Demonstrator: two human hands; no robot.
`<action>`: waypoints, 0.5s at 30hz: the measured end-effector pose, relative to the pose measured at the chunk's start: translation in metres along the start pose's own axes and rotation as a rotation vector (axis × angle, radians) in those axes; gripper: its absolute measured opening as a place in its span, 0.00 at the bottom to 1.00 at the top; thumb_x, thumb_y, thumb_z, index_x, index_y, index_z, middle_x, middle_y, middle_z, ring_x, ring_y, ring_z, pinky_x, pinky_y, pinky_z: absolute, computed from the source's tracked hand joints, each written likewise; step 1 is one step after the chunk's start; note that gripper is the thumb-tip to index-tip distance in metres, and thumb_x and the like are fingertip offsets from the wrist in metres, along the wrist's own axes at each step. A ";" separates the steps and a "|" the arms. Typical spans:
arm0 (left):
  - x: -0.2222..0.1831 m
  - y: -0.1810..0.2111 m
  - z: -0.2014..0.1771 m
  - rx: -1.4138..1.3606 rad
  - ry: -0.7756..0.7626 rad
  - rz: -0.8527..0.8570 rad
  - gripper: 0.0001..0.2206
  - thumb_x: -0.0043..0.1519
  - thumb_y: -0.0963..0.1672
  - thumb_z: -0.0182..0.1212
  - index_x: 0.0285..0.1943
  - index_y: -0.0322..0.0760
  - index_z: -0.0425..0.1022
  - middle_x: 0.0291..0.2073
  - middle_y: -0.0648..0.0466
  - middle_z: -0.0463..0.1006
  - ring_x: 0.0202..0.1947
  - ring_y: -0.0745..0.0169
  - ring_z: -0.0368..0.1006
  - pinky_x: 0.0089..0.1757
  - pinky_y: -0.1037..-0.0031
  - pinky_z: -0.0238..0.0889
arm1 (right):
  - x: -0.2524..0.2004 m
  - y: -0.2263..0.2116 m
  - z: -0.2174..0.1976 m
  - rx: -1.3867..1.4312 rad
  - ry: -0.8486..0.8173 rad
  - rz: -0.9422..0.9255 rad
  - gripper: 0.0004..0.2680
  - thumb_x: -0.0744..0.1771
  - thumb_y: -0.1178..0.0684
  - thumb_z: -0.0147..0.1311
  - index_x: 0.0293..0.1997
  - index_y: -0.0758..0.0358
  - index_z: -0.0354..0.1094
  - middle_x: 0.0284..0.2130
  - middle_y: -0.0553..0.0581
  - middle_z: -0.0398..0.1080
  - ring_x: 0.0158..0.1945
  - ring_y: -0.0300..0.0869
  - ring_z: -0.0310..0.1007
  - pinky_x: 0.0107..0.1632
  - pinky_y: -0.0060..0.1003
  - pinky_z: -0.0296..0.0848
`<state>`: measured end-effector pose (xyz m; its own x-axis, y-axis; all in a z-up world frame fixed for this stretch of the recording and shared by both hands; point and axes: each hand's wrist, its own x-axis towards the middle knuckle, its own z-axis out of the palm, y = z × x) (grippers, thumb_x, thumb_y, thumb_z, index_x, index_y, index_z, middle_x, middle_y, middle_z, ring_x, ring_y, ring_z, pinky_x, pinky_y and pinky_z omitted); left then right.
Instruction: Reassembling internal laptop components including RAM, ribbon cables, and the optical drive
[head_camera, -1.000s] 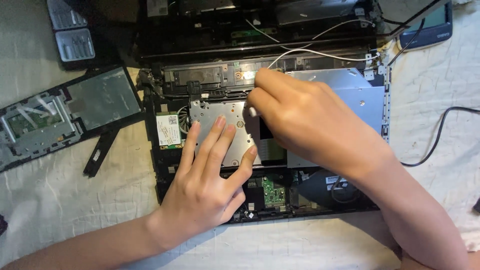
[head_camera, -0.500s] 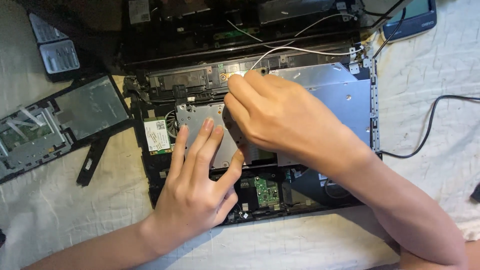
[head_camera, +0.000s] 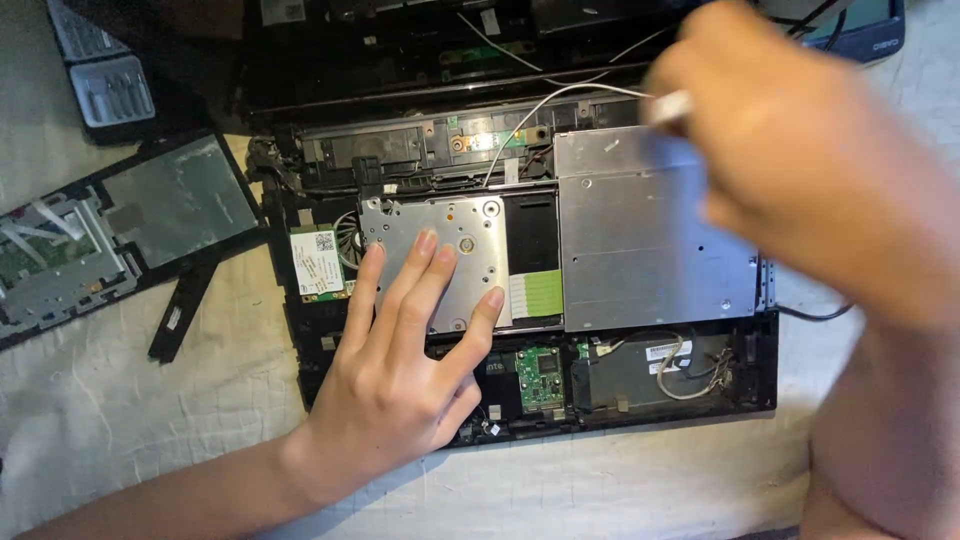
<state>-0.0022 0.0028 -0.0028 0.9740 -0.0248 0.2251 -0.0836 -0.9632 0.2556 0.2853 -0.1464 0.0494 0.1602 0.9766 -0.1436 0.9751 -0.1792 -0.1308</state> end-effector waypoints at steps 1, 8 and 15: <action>0.000 0.000 0.000 -0.005 -0.004 -0.001 0.34 0.47 0.49 0.79 0.65 0.40 0.73 0.61 0.26 0.66 0.66 0.27 0.63 0.62 0.32 0.57 | -0.010 0.020 0.005 0.032 -0.022 0.124 0.13 0.61 0.68 0.54 0.47 0.61 0.66 0.43 0.61 0.66 0.47 0.57 0.69 0.46 0.50 0.67; -0.001 -0.001 0.003 -0.020 -0.009 -0.002 0.34 0.48 0.48 0.77 0.66 0.40 0.72 0.61 0.27 0.65 0.67 0.26 0.62 0.63 0.31 0.56 | -0.020 0.044 0.012 0.096 -0.016 0.268 0.03 0.71 0.61 0.51 0.41 0.61 0.70 0.37 0.54 0.71 0.43 0.51 0.70 0.46 0.45 0.64; -0.001 0.000 0.003 -0.025 0.014 -0.006 0.31 0.50 0.46 0.74 0.66 0.39 0.73 0.61 0.27 0.66 0.67 0.26 0.62 0.62 0.30 0.57 | -0.014 0.027 0.012 -0.070 -0.029 0.308 0.05 0.75 0.59 0.49 0.44 0.65 0.68 0.42 0.61 0.72 0.41 0.59 0.73 0.42 0.51 0.69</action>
<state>-0.0028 0.0025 -0.0056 0.9714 -0.0147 0.2369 -0.0830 -0.9562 0.2809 0.3073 -0.1667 0.0361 0.4457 0.8739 -0.1938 0.8900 -0.4559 -0.0090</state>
